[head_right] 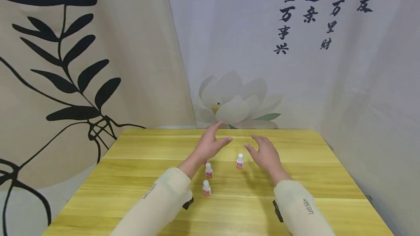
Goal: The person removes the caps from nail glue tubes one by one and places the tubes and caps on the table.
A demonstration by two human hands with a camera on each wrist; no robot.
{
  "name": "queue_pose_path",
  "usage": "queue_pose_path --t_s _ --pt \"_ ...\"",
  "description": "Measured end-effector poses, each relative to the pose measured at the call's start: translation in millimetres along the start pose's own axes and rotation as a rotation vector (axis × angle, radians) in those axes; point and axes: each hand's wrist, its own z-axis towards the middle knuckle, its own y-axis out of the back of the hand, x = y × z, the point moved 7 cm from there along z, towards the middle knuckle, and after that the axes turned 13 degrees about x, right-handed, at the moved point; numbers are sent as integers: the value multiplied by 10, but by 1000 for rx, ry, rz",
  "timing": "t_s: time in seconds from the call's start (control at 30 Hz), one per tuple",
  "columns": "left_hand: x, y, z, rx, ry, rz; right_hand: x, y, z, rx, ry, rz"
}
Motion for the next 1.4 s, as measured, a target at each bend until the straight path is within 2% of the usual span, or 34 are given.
queue_pose_path --t_s 0.13,0.23,0.37,0.53,0.8,1.13,1.4 --pt "6 -85 16 -29 20 -79 -29 10 -15 2 -8 53" --pt "39 -150 35 -42 44 -102 -48 4 -25 4 -7 80" --pt "83 -246 46 -44 69 -163 -77 -31 -41 18 -14 120" --pt "125 -376 41 -49 83 -283 -141 -137 -58 62 -56 203" --pt "205 -518 49 -95 113 -395 -245 -334 -52 91 -79 260" --pt "426 -753 8 -184 172 -486 -292 -504 -56 104 -119 311" --pt "604 -1018 -70 -202 242 -575 -328 -542 -59 92 -143 323"
